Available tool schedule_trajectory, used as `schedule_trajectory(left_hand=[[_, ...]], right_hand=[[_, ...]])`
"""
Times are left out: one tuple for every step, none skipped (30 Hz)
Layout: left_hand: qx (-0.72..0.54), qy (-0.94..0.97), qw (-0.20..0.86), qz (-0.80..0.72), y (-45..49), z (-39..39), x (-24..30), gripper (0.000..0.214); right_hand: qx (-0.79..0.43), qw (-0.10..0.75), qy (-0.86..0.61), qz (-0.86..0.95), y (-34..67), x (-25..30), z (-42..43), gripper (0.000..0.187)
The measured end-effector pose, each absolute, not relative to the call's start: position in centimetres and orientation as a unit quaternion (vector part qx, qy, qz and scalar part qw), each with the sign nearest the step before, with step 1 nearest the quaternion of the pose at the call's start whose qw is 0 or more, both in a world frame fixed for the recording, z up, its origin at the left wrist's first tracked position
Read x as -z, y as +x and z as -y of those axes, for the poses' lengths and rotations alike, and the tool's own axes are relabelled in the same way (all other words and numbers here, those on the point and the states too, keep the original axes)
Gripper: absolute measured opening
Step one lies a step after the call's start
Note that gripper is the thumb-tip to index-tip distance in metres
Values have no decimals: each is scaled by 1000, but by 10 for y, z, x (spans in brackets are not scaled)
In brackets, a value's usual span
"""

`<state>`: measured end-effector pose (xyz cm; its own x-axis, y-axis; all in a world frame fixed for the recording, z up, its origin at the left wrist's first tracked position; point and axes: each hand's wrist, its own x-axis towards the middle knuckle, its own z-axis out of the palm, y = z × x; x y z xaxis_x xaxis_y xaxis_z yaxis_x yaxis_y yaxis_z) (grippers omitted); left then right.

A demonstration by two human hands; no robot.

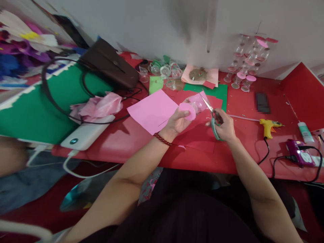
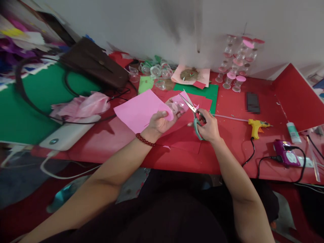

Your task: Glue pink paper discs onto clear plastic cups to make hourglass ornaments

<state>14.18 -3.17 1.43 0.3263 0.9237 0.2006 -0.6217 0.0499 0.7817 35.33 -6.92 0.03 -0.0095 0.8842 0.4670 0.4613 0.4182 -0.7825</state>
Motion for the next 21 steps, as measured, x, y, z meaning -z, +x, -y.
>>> schedule_trajectory(left_hand=[[-550, 413, 702, -183, 142, 32, -14, 73], [-550, 412, 703, -182, 141, 31, -14, 73], [-550, 411, 704, -182, 141, 31, -14, 73], [-550, 411, 704, -183, 141, 31, -15, 73], [-549, 412, 703, -184, 141, 31, -15, 73], [-550, 412, 703, -186, 140, 30, -15, 72], [-549, 411, 703, -186, 140, 30, -15, 72], [-548, 410, 705, -186, 139, 29, -15, 71], [-547, 407, 708, -185, 139, 29, -15, 71], [-544, 405, 711, -183, 138, 28, -14, 71], [-542, 404, 715, -180, 136, 27, -13, 72], [-539, 405, 717, -176, 135, 26, -12, 73], [-538, 408, 717, -174, 133, 26, -12, 74], [-535, 412, 716, -175, 132, 25, -12, 75], [-531, 419, 715, -176, 130, 24, -12, 76], [-525, 428, 714, -178, 128, 24, -12, 76], [-519, 437, 712, -181, 126, 24, -13, 77], [-513, 446, 709, -185, 124, 23, -14, 77], [-508, 454, 707, -188, 122, 23, -15, 77], [-504, 461, 705, -190, 120, 22, -16, 76], [-502, 465, 704, -191, 118, 22, -17, 75]], right_hand=[[-209, 502, -498, 676, 353, 0, 69, 51], [-204, 504, -501, 674, 354, 0, 70, 51], [-199, 505, -504, 672, 354, 0, 70, 50], [-195, 505, -507, 671, 354, 0, 70, 49], [-191, 504, -510, 671, 355, -1, 71, 48], [-189, 501, -512, 672, 355, -2, 71, 46], [-188, 497, -513, 674, 356, -3, 72, 44], [-190, 494, -513, 676, 356, -4, 72, 42], [-193, 492, -511, 677, 357, -5, 72, 40], [-197, 490, -508, 680, 357, -6, 73, 38], [-202, 489, -505, 683, 358, -8, 73, 36], [-207, 486, -501, 685, 359, -10, 74, 34], [-214, 484, -499, 686, 359, -12, 75, 31], [-222, 482, -497, 687, 360, -14, 75, 30], [-230, 479, -497, 686, 361, -16, 76, 30], [-238, 477, -498, 684, 363, -18, 76, 32], [-243, 477, -499, 681, 364, -20, 77, 34], [-245, 476, -501, 680, 366, -21, 77, 37], [-246, 475, -503, 679, 368, -22, 77, 37], [-249, 474, -503, 679, 370, -23, 77, 36], [-254, 473, -502, 678, 372, -24, 78, 33]])
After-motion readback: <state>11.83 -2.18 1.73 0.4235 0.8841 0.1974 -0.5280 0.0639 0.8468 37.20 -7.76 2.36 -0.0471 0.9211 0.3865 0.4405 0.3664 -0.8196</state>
